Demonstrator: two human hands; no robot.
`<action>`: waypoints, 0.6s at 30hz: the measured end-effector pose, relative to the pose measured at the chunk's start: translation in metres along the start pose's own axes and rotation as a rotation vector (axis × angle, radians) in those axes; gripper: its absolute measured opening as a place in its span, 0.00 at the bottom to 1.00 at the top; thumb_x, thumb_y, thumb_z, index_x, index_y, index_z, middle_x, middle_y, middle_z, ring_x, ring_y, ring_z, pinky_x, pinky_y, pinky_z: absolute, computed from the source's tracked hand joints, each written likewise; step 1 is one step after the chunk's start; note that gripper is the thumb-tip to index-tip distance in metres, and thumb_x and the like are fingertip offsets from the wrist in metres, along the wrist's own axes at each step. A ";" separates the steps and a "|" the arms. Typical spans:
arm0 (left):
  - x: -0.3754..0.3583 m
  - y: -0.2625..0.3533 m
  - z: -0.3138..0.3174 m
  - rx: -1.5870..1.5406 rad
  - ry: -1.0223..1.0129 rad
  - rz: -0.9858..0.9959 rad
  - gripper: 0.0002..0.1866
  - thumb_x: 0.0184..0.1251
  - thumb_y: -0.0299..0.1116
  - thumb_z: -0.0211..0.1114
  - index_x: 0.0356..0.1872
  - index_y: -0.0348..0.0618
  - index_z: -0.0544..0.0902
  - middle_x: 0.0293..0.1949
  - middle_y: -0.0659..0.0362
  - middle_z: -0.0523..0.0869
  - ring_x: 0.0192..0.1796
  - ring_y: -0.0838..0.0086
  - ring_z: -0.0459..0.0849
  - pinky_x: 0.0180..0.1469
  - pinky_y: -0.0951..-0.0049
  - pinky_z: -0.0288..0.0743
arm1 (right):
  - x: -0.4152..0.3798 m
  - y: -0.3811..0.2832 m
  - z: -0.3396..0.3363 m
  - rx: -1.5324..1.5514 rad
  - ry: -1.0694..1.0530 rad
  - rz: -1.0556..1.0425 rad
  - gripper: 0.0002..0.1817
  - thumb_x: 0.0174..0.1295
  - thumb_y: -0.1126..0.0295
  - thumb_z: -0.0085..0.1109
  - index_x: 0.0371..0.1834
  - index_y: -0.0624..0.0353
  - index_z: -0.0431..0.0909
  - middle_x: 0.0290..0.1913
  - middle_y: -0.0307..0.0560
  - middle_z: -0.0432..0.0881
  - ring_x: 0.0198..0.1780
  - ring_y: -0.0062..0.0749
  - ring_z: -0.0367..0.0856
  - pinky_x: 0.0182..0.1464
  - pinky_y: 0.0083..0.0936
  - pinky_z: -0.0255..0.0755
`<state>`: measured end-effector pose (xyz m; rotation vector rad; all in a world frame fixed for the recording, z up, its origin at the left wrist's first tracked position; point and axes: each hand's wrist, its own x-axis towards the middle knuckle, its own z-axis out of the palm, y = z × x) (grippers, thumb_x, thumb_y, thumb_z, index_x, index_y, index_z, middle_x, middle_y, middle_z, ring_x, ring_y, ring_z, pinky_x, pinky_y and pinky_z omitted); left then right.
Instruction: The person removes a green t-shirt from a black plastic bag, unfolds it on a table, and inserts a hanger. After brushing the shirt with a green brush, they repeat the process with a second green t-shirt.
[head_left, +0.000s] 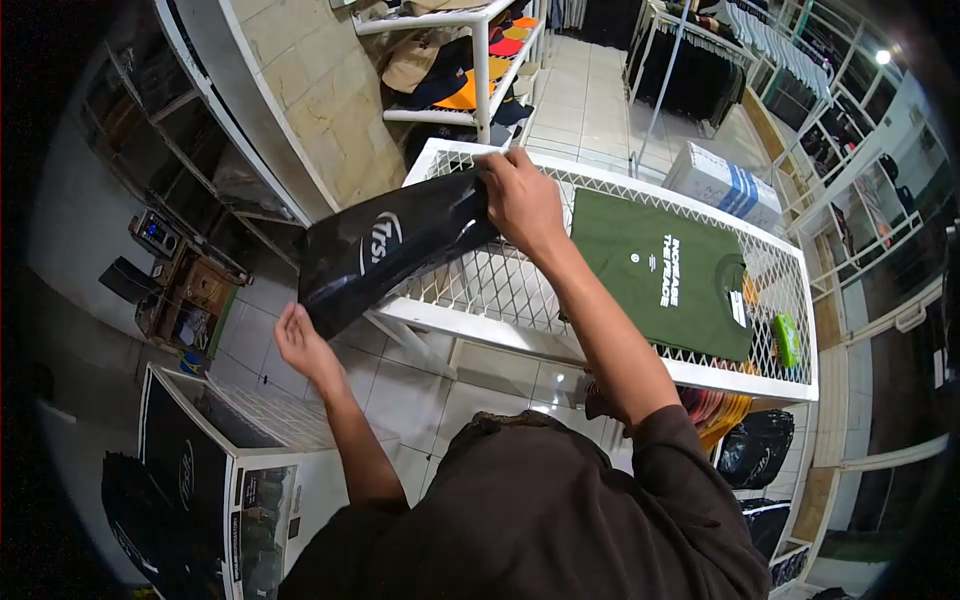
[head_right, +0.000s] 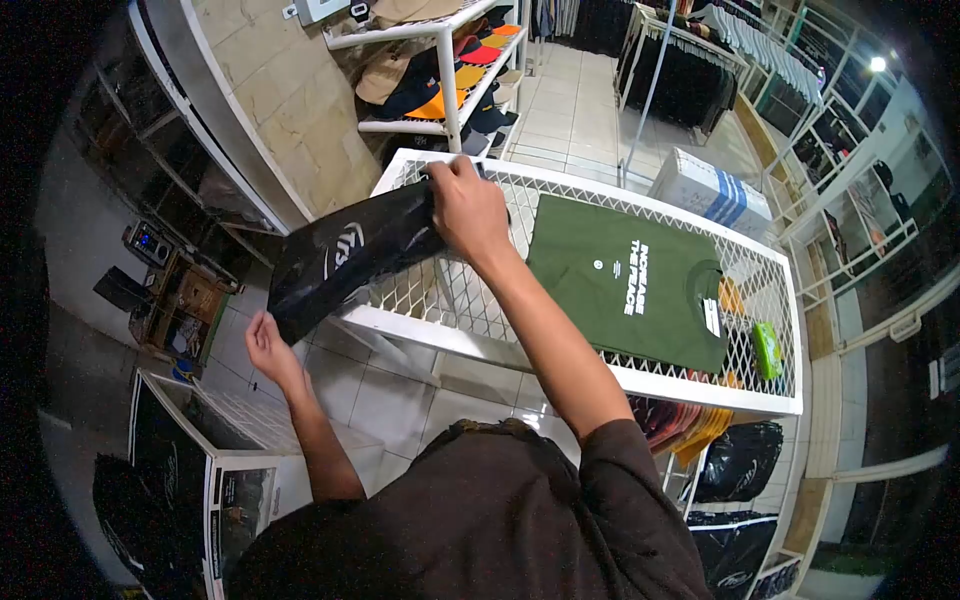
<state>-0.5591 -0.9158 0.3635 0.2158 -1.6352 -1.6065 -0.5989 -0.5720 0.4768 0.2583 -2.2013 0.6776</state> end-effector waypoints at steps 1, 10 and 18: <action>-0.015 0.019 -0.001 -0.013 0.045 -0.069 0.13 0.76 0.27 0.66 0.56 0.32 0.79 0.51 0.52 0.84 0.54 0.71 0.81 0.57 0.73 0.76 | 0.015 -0.007 -0.007 0.017 0.025 -0.042 0.11 0.64 0.72 0.62 0.49 0.52 0.83 0.42 0.54 0.82 0.34 0.57 0.85 0.37 0.49 0.80; -0.168 0.095 0.050 -0.347 -0.474 -0.510 0.32 0.65 0.19 0.72 0.68 0.38 0.67 0.54 0.56 0.78 0.54 0.75 0.79 0.56 0.76 0.75 | 0.031 0.081 -0.049 -0.165 -0.062 0.344 0.32 0.65 0.56 0.69 0.70 0.54 0.71 0.56 0.70 0.77 0.52 0.68 0.82 0.55 0.49 0.79; -0.183 0.097 0.080 -0.398 -0.640 -0.600 0.28 0.69 0.23 0.72 0.67 0.40 0.70 0.51 0.57 0.77 0.51 0.77 0.80 0.51 0.77 0.79 | -0.112 0.008 -0.087 0.388 -0.409 1.025 0.47 0.68 0.46 0.65 0.78 0.68 0.57 0.33 0.58 0.88 0.38 0.43 0.90 0.48 0.38 0.81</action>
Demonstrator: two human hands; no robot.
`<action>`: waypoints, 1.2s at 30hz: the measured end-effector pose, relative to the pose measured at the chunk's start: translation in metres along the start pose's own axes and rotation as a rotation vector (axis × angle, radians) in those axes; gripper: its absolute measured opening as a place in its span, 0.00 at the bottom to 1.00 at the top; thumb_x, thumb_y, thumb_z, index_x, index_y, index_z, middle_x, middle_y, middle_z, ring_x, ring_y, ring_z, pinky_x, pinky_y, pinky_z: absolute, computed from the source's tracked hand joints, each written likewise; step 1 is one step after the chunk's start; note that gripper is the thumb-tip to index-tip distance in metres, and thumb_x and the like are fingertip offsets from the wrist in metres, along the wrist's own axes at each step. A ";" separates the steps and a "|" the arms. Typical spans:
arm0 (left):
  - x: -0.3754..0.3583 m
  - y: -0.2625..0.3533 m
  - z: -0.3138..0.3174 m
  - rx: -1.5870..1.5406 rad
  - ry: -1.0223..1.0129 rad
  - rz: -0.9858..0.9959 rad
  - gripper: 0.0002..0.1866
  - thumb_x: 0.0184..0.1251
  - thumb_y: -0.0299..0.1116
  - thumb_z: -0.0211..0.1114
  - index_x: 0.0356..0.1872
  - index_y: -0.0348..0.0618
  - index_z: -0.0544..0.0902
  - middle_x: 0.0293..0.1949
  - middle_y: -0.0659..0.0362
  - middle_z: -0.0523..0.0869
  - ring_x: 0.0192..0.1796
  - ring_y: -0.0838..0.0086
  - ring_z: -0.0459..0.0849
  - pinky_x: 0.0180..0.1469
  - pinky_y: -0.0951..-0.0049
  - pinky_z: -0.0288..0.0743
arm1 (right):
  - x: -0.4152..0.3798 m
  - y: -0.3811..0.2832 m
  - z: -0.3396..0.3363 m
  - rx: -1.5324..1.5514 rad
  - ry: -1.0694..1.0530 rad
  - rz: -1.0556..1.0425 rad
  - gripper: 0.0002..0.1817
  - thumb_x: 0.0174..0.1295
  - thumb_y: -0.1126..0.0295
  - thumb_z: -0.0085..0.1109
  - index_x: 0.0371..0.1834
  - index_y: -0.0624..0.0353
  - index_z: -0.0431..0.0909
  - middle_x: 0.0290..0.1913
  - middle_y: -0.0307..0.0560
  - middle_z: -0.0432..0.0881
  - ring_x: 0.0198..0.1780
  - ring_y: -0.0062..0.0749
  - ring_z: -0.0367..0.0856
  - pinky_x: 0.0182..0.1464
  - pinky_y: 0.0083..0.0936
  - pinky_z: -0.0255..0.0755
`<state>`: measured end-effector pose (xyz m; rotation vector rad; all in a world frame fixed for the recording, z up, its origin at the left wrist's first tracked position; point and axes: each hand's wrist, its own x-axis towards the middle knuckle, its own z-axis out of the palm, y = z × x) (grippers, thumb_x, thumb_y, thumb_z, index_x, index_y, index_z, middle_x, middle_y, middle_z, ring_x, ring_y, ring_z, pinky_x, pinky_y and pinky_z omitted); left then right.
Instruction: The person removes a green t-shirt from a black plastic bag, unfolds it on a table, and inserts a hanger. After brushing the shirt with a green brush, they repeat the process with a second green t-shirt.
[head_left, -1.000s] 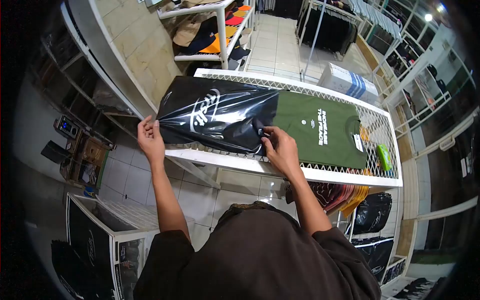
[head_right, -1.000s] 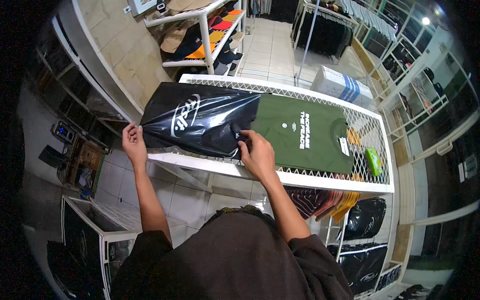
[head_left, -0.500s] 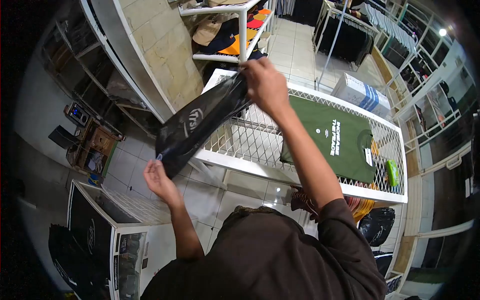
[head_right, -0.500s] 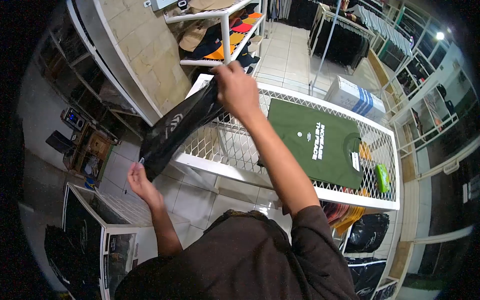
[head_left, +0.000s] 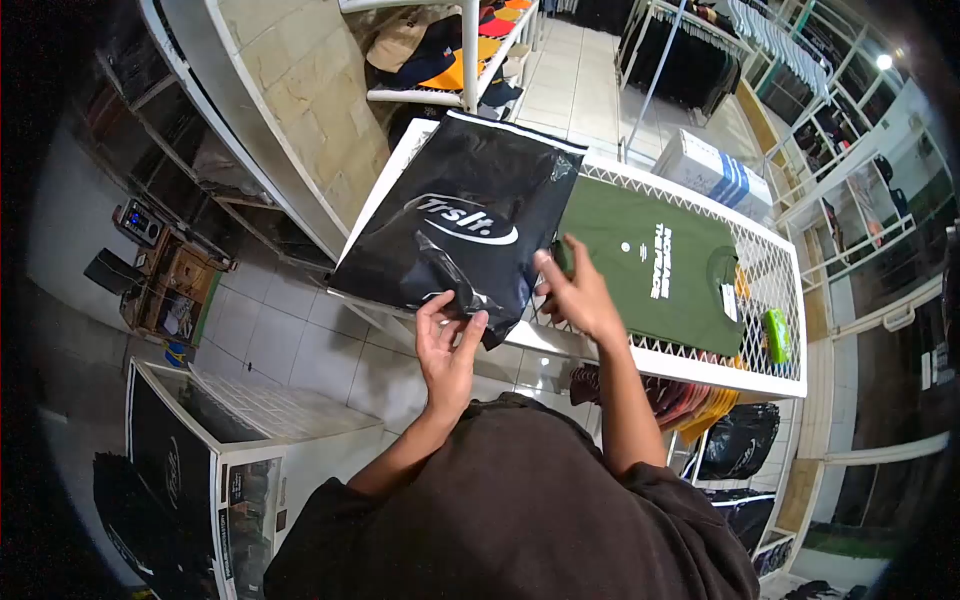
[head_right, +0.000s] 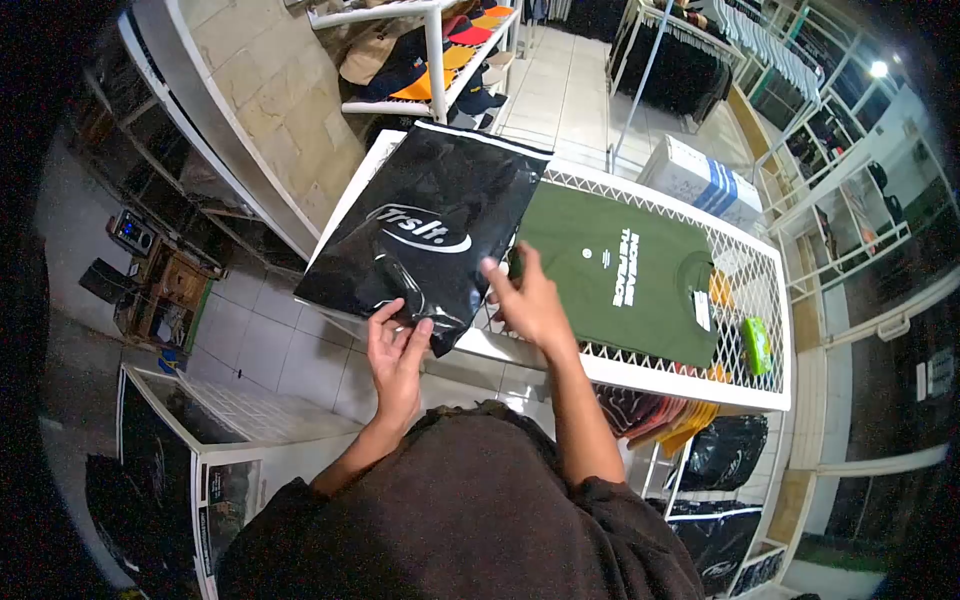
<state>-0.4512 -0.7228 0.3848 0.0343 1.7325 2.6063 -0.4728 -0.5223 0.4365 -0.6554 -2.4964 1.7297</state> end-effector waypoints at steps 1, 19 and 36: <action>0.001 0.001 0.000 0.017 -0.024 -0.008 0.26 0.71 0.24 0.71 0.66 0.40 0.71 0.51 0.58 0.77 0.50 0.77 0.80 0.50 0.78 0.79 | -0.015 -0.006 0.006 0.058 -0.079 0.055 0.48 0.68 0.48 0.65 0.80 0.68 0.55 0.33 0.57 0.88 0.38 0.36 0.90 0.46 0.33 0.81; 0.052 0.022 -0.071 1.303 0.091 0.629 0.09 0.68 0.36 0.71 0.46 0.47 0.91 0.51 0.61 0.89 0.60 0.60 0.80 0.67 0.56 0.66 | -0.039 0.036 -0.023 0.188 0.071 -0.057 0.48 0.63 0.69 0.74 0.82 0.63 0.54 0.38 0.49 0.83 0.30 0.23 0.80 0.29 0.23 0.78; 0.041 0.037 -0.074 1.140 0.164 0.475 0.21 0.65 0.36 0.76 0.56 0.41 0.85 0.36 0.54 0.81 0.36 0.63 0.83 0.40 0.61 0.78 | 0.044 0.001 -0.025 -0.560 0.404 -0.062 0.35 0.66 0.39 0.63 0.62 0.60 0.80 0.50 0.63 0.88 0.54 0.60 0.86 0.57 0.48 0.77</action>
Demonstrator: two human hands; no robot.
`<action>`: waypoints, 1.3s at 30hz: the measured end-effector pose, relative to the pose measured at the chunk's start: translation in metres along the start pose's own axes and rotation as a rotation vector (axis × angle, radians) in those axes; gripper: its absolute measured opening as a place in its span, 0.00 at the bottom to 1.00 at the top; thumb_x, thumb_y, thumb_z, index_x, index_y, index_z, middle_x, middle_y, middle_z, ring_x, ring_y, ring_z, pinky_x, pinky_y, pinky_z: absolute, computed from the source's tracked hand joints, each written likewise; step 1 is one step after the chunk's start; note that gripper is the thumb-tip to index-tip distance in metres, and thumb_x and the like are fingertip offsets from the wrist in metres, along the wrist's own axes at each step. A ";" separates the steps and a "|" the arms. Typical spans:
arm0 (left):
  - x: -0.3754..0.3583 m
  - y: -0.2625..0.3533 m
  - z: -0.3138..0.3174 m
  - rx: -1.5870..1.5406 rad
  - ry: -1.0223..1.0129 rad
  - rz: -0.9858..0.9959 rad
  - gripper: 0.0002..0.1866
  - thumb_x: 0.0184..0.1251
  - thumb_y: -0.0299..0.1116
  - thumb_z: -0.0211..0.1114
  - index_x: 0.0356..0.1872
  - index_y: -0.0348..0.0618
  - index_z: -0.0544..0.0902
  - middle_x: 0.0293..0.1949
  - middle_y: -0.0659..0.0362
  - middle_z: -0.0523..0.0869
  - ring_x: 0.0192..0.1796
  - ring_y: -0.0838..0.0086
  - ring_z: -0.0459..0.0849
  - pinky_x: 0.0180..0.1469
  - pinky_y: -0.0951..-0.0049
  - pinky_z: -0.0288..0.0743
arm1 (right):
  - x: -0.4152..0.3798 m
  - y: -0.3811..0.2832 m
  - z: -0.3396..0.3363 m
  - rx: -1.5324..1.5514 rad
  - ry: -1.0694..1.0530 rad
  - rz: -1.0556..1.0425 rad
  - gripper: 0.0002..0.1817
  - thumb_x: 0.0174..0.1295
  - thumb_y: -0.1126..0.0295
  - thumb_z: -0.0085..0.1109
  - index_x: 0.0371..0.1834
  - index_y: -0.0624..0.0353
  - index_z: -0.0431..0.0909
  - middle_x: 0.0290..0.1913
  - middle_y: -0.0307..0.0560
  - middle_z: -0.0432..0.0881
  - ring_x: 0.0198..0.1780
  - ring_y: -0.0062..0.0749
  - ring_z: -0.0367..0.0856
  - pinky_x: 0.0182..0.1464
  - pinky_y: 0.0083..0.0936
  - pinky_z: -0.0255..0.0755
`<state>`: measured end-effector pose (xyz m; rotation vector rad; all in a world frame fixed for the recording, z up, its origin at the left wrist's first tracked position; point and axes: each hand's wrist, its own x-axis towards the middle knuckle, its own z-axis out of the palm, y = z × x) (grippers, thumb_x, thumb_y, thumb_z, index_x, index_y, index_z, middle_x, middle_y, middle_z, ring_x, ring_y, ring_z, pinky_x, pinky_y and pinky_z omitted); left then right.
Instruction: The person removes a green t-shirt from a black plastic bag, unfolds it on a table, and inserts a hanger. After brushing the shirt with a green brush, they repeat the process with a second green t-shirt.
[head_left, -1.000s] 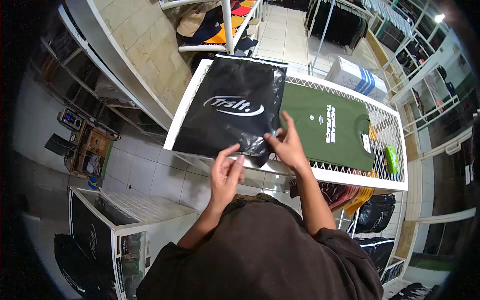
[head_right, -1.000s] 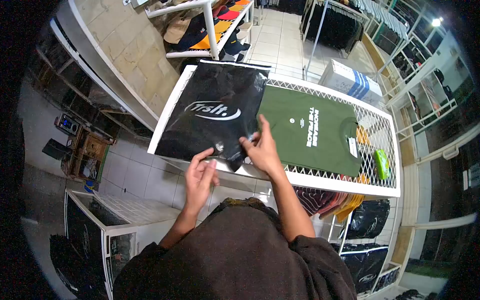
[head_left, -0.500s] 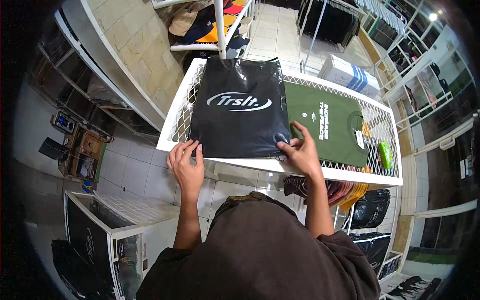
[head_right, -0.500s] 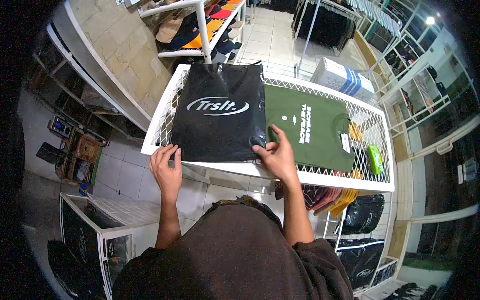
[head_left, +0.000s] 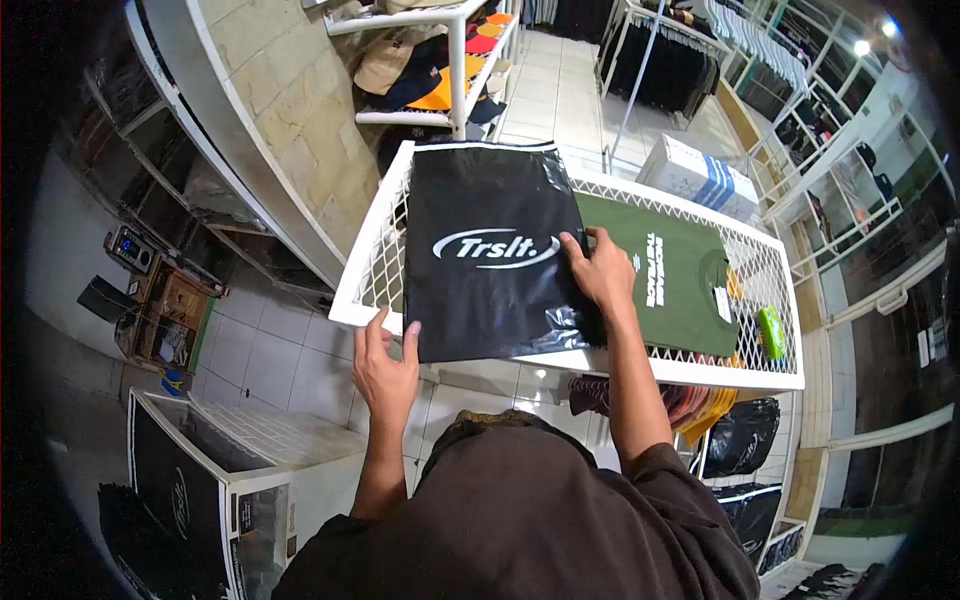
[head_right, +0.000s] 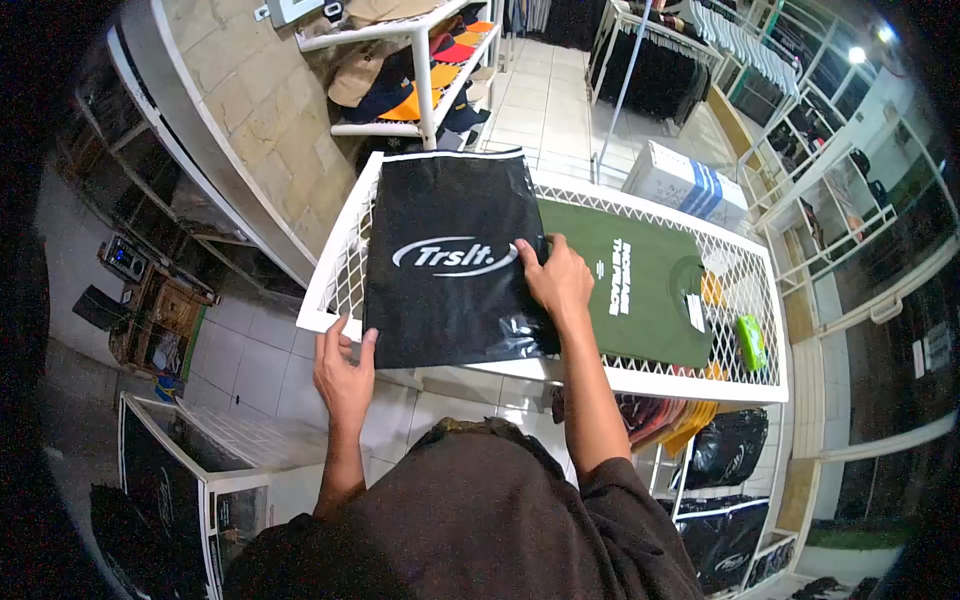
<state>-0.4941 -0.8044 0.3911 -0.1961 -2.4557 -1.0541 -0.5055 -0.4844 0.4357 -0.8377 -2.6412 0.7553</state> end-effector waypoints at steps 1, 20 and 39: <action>0.003 0.000 0.000 -0.067 -0.067 -0.087 0.22 0.65 0.34 0.76 0.58 0.40 0.84 0.37 0.53 0.81 0.36 0.65 0.83 0.41 0.63 0.79 | 0.009 -0.001 0.008 -0.022 0.004 0.015 0.35 0.65 0.41 0.64 0.62 0.60 0.80 0.50 0.63 0.88 0.54 0.60 0.86 0.57 0.48 0.78; 0.021 -0.026 -0.035 -0.987 -0.493 -0.608 0.41 0.63 0.22 0.77 0.76 0.42 0.66 0.56 0.48 0.80 0.48 0.73 0.85 0.50 0.73 0.81 | 0.059 0.010 0.052 0.442 -0.274 -0.087 0.23 0.62 0.60 0.74 0.52 0.68 0.85 0.44 0.58 0.91 0.45 0.39 0.90 0.52 0.32 0.79; 0.100 -0.018 0.046 -0.861 -0.383 -0.630 0.15 0.76 0.34 0.67 0.55 0.33 0.84 0.45 0.58 0.90 0.43 0.80 0.87 0.46 0.78 0.79 | 0.082 0.007 0.063 0.454 -0.231 -0.313 0.23 0.71 0.55 0.63 0.36 0.70 0.80 0.29 0.67 0.82 0.31 0.53 0.82 0.39 0.42 0.74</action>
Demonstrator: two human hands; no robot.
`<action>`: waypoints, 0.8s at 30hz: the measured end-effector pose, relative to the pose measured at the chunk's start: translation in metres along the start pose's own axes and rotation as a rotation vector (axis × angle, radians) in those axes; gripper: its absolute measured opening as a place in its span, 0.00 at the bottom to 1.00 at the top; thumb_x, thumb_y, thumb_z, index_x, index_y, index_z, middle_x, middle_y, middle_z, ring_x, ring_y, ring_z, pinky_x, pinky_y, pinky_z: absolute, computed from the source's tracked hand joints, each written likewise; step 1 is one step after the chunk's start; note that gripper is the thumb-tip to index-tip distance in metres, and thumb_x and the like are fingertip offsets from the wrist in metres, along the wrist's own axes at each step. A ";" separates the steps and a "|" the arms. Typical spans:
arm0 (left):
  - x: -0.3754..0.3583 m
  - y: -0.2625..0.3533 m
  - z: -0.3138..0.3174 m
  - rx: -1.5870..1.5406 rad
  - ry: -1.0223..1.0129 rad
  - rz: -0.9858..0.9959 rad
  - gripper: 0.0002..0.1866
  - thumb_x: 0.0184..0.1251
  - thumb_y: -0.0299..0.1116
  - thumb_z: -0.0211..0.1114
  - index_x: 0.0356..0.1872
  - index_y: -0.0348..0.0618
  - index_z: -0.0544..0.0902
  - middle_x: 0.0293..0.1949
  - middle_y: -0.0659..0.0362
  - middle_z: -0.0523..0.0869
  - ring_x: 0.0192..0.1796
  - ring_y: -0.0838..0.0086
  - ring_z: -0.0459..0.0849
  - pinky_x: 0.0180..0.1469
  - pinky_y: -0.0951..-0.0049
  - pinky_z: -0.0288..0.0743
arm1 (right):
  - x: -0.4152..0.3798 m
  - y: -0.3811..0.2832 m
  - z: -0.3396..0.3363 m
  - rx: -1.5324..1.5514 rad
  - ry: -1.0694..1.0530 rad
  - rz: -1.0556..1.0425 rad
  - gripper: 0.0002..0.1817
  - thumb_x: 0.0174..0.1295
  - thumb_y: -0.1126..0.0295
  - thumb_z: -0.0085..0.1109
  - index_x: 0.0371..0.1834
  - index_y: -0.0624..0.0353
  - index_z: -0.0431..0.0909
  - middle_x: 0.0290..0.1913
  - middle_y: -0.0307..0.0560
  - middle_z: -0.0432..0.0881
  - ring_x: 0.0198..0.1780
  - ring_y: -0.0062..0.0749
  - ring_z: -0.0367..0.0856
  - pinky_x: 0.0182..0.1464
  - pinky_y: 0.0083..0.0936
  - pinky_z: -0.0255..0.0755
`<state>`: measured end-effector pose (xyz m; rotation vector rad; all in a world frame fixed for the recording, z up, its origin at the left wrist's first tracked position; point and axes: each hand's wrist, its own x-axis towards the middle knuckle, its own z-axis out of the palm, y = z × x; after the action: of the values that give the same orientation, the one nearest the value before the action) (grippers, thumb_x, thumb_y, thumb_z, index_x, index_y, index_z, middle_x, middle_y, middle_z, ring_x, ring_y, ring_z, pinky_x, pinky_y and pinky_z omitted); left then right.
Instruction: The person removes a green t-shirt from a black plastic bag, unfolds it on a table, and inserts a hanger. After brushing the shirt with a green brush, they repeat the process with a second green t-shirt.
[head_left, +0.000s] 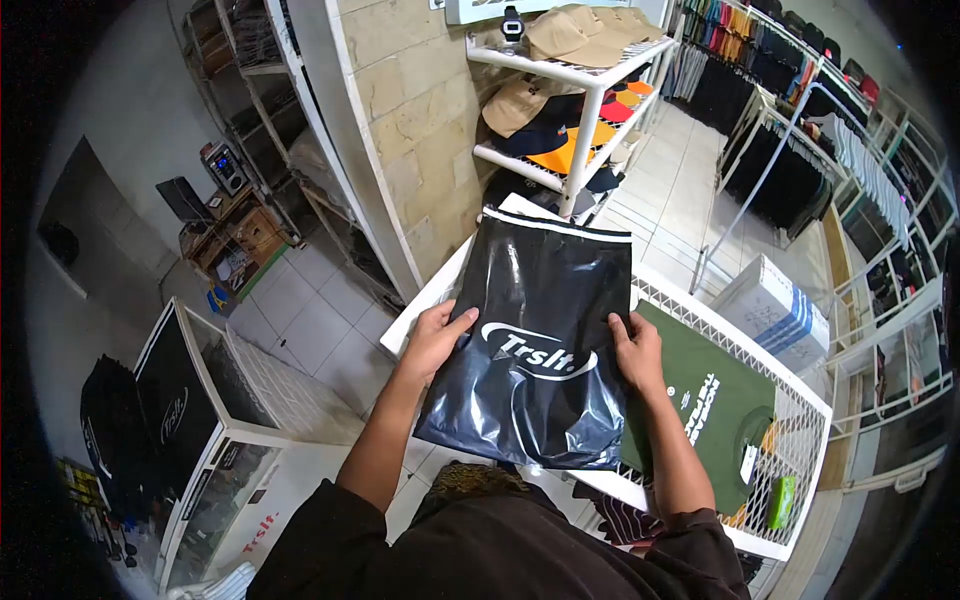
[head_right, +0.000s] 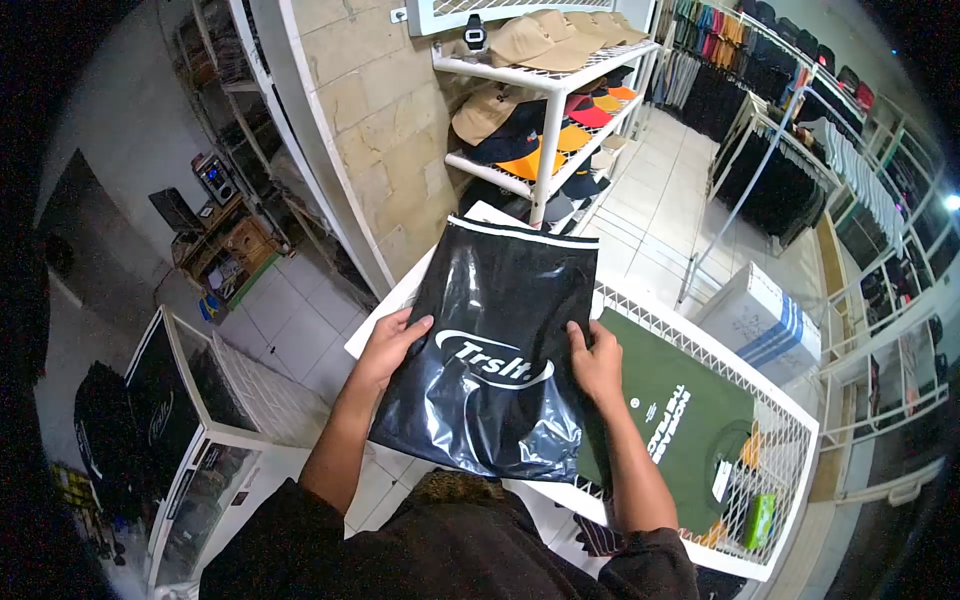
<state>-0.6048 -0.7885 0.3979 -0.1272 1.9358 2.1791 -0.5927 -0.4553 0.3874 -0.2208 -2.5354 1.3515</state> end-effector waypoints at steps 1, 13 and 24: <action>-0.002 0.000 -0.001 -0.061 -0.017 0.035 0.14 0.77 0.33 0.66 0.55 0.33 0.84 0.45 0.59 0.90 0.43 0.80 0.86 0.46 0.79 0.79 | -0.003 -0.012 -0.001 -0.011 0.021 -0.024 0.22 0.72 0.56 0.62 0.37 0.70 0.80 0.29 0.67 0.82 0.31 0.55 0.81 0.39 0.42 0.74; -0.128 0.036 -0.134 -0.170 0.246 0.306 0.15 0.81 0.30 0.59 0.60 0.32 0.82 0.52 0.60 0.88 0.52 0.82 0.83 0.57 0.79 0.75 | -0.050 -0.157 0.096 0.151 -0.127 -0.322 0.19 0.79 0.61 0.56 0.36 0.69 0.77 0.25 0.47 0.73 0.31 0.22 0.66 0.34 0.29 0.64; -0.308 0.046 -0.361 -0.103 0.645 0.491 0.18 0.80 0.32 0.62 0.65 0.35 0.81 0.50 0.61 0.89 0.52 0.82 0.83 0.56 0.79 0.76 | -0.156 -0.350 0.299 0.499 -0.424 -0.563 0.18 0.80 0.63 0.56 0.34 0.65 0.77 0.30 0.31 0.73 0.34 0.15 0.64 0.36 0.18 0.62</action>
<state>-0.3458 -1.1837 0.4620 -0.4680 2.3765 2.8185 -0.5367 -0.9260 0.4947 0.8830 -2.1702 1.8318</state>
